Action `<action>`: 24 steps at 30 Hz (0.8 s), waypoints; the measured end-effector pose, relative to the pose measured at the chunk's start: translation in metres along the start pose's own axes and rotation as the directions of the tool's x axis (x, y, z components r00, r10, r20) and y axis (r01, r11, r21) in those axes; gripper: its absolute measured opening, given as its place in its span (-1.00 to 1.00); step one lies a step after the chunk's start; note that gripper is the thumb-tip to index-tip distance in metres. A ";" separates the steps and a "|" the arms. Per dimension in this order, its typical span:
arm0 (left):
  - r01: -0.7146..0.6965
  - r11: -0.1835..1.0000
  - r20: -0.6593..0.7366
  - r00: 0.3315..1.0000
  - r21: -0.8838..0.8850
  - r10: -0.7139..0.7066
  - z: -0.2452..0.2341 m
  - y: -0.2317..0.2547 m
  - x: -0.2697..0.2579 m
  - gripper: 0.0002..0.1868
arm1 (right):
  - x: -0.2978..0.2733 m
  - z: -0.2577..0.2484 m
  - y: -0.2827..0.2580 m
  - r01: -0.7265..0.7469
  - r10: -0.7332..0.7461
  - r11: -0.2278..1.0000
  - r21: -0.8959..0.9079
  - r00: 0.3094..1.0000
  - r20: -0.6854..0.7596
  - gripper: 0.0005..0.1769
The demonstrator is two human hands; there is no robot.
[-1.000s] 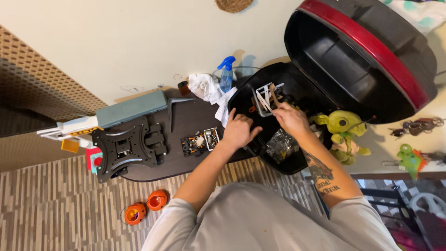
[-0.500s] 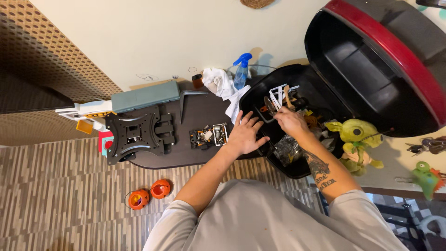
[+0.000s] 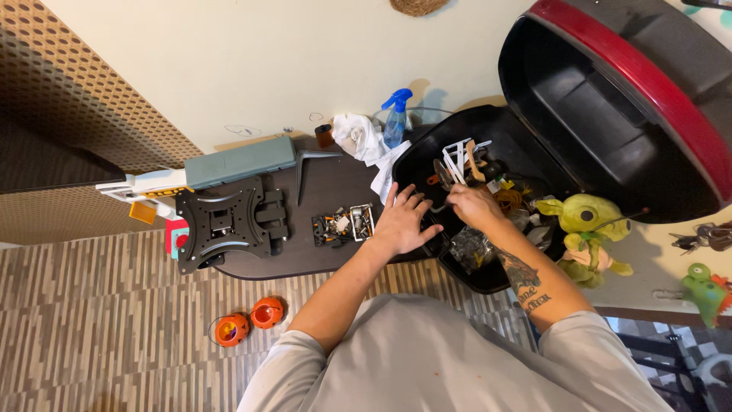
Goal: The person wipes several small metal parts and tools with a white cloth on a table. They handle each item individually, wiping it and placing it into a black storage bin. The person also wipes a larger metal bracket and places it in the bin.
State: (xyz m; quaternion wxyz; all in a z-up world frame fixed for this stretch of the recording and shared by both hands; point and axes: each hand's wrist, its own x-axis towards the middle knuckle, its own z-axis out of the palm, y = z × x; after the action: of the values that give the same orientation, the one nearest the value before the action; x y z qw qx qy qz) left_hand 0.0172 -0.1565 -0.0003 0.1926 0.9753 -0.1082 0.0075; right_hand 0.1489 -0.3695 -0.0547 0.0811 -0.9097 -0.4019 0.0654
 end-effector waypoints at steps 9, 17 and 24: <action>-0.004 1.000 0.029 1.000 -0.004 0.004 -0.002 0.000 0.001 -0.20 | -0.005 -0.008 0.003 0.032 -0.033 0.999 -0.026 0.999 -0.031 -0.82; -0.010 1.000 0.014 1.000 0.010 0.010 -0.001 -0.001 0.001 -0.21 | 0.006 0.009 0.007 0.073 -0.076 0.997 -0.040 0.994 -0.083 -0.76; -0.014 1.000 0.018 1.000 0.004 0.014 0.002 -0.002 0.001 -0.20 | 0.008 0.026 0.014 -0.001 0.001 1.000 0.014 1.000 0.028 -0.67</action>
State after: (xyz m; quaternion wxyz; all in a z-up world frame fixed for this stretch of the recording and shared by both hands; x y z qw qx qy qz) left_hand 0.0189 -0.1552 -0.0027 0.1893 0.9750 -0.1166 0.0004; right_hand 0.1599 -0.3707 -0.0832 0.0818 -0.9084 -0.4020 0.0811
